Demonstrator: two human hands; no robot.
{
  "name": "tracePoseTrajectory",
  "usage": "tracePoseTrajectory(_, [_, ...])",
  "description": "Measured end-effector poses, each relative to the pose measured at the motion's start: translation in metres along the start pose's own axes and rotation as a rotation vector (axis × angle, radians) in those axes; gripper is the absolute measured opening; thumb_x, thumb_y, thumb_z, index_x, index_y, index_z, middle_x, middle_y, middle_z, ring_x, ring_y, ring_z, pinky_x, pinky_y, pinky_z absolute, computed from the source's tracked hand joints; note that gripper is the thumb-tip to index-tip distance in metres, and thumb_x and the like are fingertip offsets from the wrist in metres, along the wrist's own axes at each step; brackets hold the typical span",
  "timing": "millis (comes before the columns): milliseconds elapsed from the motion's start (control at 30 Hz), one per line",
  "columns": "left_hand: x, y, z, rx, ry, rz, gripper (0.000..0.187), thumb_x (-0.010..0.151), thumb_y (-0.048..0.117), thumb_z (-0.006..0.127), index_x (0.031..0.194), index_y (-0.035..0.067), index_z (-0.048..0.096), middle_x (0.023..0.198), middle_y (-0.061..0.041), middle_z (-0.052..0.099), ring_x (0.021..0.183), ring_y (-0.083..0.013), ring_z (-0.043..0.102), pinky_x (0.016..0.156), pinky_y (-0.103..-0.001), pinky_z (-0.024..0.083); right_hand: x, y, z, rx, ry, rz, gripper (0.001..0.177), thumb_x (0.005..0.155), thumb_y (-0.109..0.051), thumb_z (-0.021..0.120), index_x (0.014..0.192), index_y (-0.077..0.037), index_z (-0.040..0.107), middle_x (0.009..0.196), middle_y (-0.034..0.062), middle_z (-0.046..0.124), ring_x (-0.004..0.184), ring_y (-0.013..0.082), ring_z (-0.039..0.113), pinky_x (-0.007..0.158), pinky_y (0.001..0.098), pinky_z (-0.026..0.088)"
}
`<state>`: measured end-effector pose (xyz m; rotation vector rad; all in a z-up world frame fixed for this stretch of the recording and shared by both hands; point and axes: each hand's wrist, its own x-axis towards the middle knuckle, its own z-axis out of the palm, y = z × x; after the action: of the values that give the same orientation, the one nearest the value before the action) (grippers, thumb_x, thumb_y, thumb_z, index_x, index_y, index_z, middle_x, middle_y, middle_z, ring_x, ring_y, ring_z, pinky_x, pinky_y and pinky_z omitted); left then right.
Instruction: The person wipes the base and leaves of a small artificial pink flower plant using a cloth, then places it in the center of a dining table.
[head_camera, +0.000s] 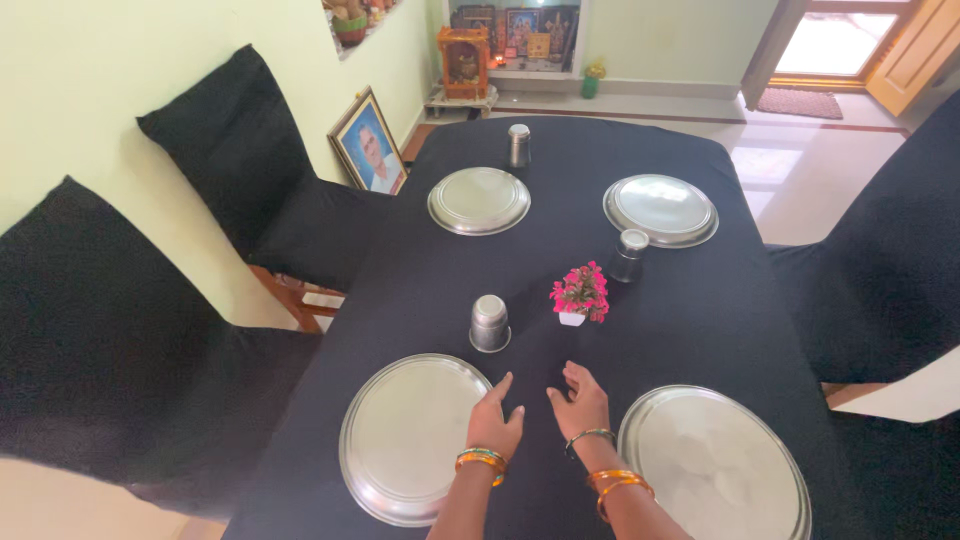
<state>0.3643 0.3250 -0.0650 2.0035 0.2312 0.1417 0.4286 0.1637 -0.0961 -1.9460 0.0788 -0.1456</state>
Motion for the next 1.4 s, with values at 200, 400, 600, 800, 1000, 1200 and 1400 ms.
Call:
tracePoseTrajectory(200, [-0.059,0.011,-0.030,0.023,0.143,0.018,0.057,0.084,0.013,0.072,0.139,0.008,0.058,0.130,-0.020,0.067,0.124,-0.0352,0.062,0.106,-0.040,0.049,-0.080,-0.016,-0.002,-0.254,-0.013,-0.327,0.060,0.084,-0.022,0.077,0.136,0.000,0.057,0.135,0.0218,0.063,0.126,0.0370,0.060,0.106,0.0419,0.048])
tracePoseTrajectory(400, [-0.098,-0.001,-0.032,0.159,0.187,0.149,0.052,0.089,0.015,0.066,0.139,0.006,0.056,0.141,-0.016,0.059,0.131,-0.0342,0.055,0.111,-0.041,0.042,-0.112,-0.018,-0.017,-0.335,-0.041,-0.391,0.061,0.088,-0.027,0.072,0.139,-0.002,0.052,0.138,0.0218,0.059,0.129,0.0382,0.056,0.107,0.0441,0.046])
tracePoseTrajectory(600, [-0.129,0.000,-0.025,0.385,0.095,0.221,0.057,0.089,0.018,0.068,0.143,0.008,0.053,0.145,-0.013,0.055,0.137,-0.0310,0.048,0.114,-0.043,0.036,-0.122,-0.016,-0.034,-0.347,-0.075,-0.378,0.055,0.091,-0.027,0.067,0.139,-0.006,0.054,0.139,0.0181,0.060,0.130,0.0355,0.056,0.107,0.0426,0.047])
tracePoseTrajectory(800, [-0.158,0.014,-0.038,0.528,0.030,0.115,0.066,0.087,0.025,0.072,0.147,0.015,0.046,0.153,-0.006,0.047,0.145,-0.0255,0.038,0.119,-0.048,0.028,-0.130,-0.018,-0.041,-0.388,-0.157,-0.416,0.058,0.092,-0.030,0.068,0.142,-0.005,0.051,0.143,0.0177,0.057,0.135,0.0344,0.052,0.111,0.0420,0.044])
tracePoseTrajectory(1000, [-0.160,0.020,-0.075,0.742,-0.074,-0.118,0.093,0.082,0.047,0.080,0.156,0.023,0.030,0.165,-0.004,0.023,0.154,-0.0252,0.016,0.124,-0.054,0.015,-0.135,-0.017,-0.023,-0.478,-0.293,-0.322,0.075,0.087,-0.039,0.072,0.149,-0.009,0.042,0.154,0.0135,0.046,0.145,0.0311,0.039,0.116,0.0411,0.038])
tracePoseTrajectory(1200, [-0.139,0.015,-0.123,0.893,-0.210,-0.318,0.108,0.080,0.061,0.081,0.160,0.022,0.020,0.169,-0.008,0.010,0.157,-0.0275,0.005,0.124,-0.064,0.008,-0.125,-0.006,0.013,-0.596,-0.405,-0.266,0.098,0.079,-0.045,0.082,0.152,-0.006,0.030,0.158,0.0146,0.037,0.149,0.0314,0.031,0.120,0.0412,0.031])
tracePoseTrajectory(1400, [-0.119,-0.033,-0.158,1.008,-0.322,-0.254,0.112,0.077,0.062,0.082,0.162,0.025,0.020,0.170,-0.011,0.009,0.157,-0.0314,0.010,0.123,-0.066,0.007,-0.129,-0.023,0.060,-0.688,-0.424,-0.156,0.103,0.075,-0.043,0.085,0.155,-0.011,0.029,0.157,0.0142,0.039,0.148,0.0326,0.035,0.120,0.0399,0.035])
